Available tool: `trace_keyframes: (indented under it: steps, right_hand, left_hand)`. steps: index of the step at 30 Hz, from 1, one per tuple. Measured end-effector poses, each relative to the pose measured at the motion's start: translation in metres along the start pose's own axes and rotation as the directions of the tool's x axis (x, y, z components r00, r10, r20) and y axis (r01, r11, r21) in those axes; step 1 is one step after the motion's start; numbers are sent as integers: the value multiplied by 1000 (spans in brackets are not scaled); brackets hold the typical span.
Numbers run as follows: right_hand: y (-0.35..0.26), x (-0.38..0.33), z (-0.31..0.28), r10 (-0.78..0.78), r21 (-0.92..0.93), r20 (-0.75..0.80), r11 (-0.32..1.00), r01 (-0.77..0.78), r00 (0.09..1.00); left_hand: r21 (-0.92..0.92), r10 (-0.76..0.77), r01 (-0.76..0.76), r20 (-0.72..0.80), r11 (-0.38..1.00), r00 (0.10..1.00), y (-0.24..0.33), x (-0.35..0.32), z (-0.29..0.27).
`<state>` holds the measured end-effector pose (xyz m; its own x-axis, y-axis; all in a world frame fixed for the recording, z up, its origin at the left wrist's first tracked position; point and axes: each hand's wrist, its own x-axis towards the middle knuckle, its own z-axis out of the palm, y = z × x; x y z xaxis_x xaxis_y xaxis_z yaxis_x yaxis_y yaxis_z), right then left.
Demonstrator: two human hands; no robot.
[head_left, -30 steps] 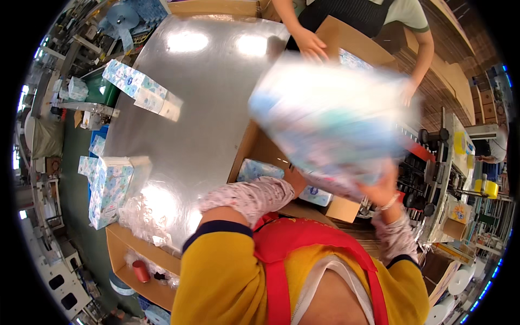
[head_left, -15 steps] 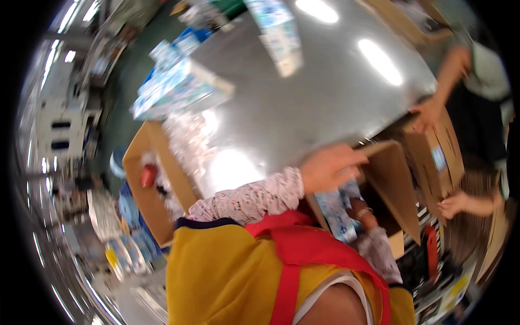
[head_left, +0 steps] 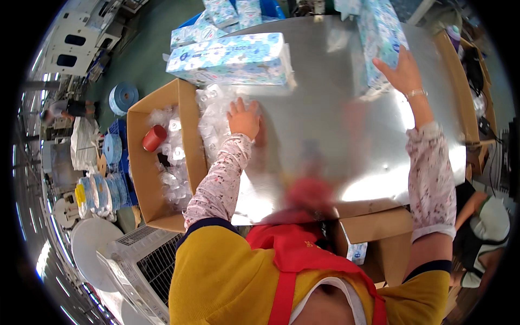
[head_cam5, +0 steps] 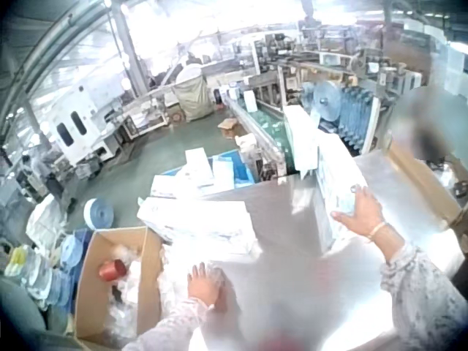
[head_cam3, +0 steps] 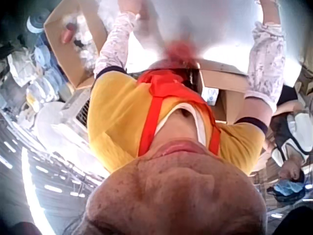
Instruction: The person packs stacks of blue and white tissue paper packages into brown cardboard boxes on a metal table. They arrange the packages neatly inside the boxes and then close the flaps to seal them. A coworker is visible in the background performing similar packing tasks.
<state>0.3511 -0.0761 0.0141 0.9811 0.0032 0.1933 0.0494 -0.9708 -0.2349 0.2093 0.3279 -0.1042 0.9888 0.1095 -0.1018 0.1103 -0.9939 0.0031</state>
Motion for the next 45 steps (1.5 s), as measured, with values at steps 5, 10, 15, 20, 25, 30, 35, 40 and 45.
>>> trace_keyframes:
  steps: [5, 10, 15, 20, 25, 30, 35, 40, 45]
  right_hand:
    - [18, 65, 40, 374, -241, 110, 909, -340, 921]
    - [74, -5, 27, 153, 1, 145, 988, -155, 978]
    - [17, -193, -66, 302, -261, 408, 943, -207, 861]
    - [14, -180, -39, 324, -173, 165, 939, -296, 932]
    - [80, -184, -45, 379, 291, 108, 872, -394, 919]
    - [68, -285, -151, 389, 924, 149, 272, -268, 909]
    - [69, -505, -209, 377, 425, -262, 872, -244, 888]
    - [36, -642, -173, 667, 815, 78, 385, -432, 741]
    - [97, -636, -14, 733, -232, 127, 677, -698, 668]
  left_hand:
    - [-125, 187, -217, -216, 968, 958, -24, 3, -21]
    - [-639, -90, -112, -274, 761, 957, -51, -5, -38]
    - [-998, -320, 22, 40, -60, 947, -65, -12, -63]
    - [-986, -370, 7, -56, 168, 927, -70, -16, -62]
    - [-999, -236, -29, -21, -31, 972, -18, -29, -99]
    - [-923, 267, 92, -12, -374, 964, 67, -90, -125]
    - [-951, 694, 180, -48, -251, 718, 172, -184, -139]
    - [-994, 959, 107, 12, -19, 282, 242, -279, -158]
    - [-989, 996, -145, 23, 36, 89, 282, -329, -140]
